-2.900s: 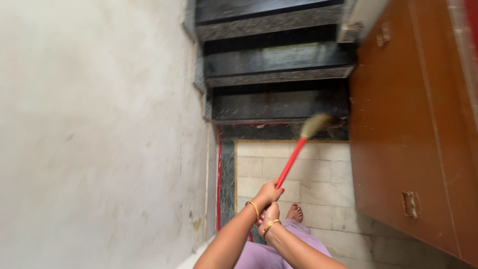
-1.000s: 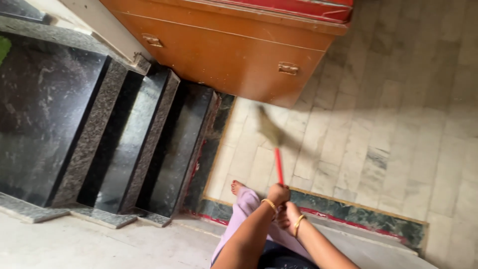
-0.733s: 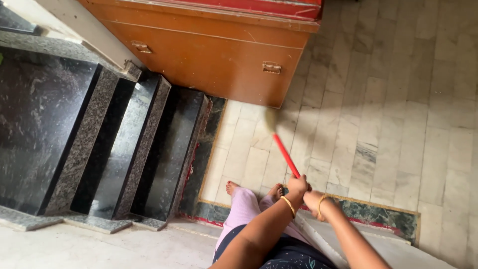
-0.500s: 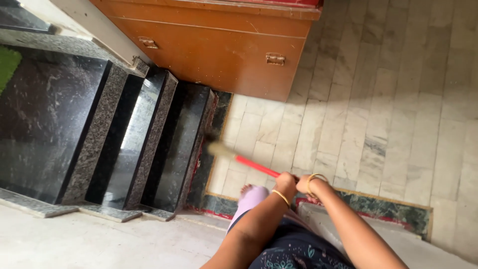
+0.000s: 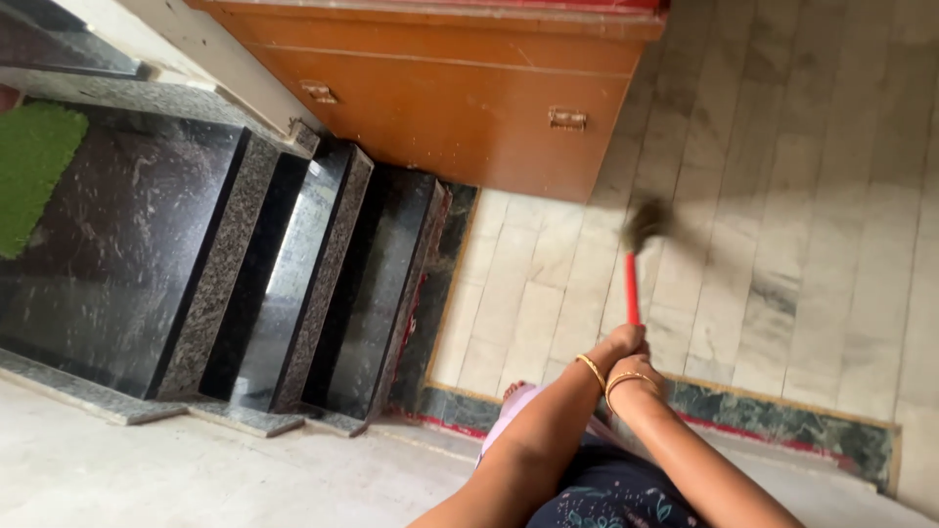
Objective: The person sweeps the stairs and the landing floor by hand using a broom, moving a small mat and a covered object to reach the floor underneath.
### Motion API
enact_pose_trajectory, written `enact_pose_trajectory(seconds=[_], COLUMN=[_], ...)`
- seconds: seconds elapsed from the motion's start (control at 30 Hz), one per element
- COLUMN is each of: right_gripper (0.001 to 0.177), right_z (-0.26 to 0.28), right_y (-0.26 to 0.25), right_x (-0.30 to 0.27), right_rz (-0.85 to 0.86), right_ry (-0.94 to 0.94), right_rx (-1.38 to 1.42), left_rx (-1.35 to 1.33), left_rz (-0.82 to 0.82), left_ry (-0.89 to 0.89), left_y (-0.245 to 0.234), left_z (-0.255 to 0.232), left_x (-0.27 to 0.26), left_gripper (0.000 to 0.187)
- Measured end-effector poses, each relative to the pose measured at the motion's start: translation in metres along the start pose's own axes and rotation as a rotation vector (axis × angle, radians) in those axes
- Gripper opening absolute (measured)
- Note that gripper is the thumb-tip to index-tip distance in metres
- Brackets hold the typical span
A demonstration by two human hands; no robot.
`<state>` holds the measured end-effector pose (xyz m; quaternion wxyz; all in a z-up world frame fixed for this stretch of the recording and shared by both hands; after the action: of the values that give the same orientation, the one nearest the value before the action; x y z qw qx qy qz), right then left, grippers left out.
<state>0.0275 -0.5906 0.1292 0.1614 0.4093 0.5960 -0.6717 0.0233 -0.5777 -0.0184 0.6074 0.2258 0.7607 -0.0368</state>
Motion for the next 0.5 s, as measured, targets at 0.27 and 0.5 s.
enact_pose_trajectory(seconds=[0.27, 0.5], right_gripper=[0.033, 0.036], right_z=[-0.018, 0.0], right_y=[-0.042, -0.029], right_x=[-0.025, -0.028], right_rz=[0.116, 0.231], right_ry=[-0.011, -0.06], right_rx=[0.025, 0.204], left_rx=[-0.436, -0.286], left_rz=[-0.187, -0.699], left_ry=[0.045, 0.015], left_y=[-0.012, -0.109], left_z=[0.018, 0.052], left_x=[-0.006, -0.038], left_gripper=[0.022, 0.03])
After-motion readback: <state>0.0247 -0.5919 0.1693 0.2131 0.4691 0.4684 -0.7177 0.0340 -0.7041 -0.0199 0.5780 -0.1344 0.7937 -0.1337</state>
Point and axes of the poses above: each hand's wrist, its own x-axis towards the middle knuckle, its own y-axis out of the palm, z = x × y, the point moved 9 cm from there along x, towards the middle knuckle, and after that the axes turned 5 degrees about -z, right-handed, at the moved point
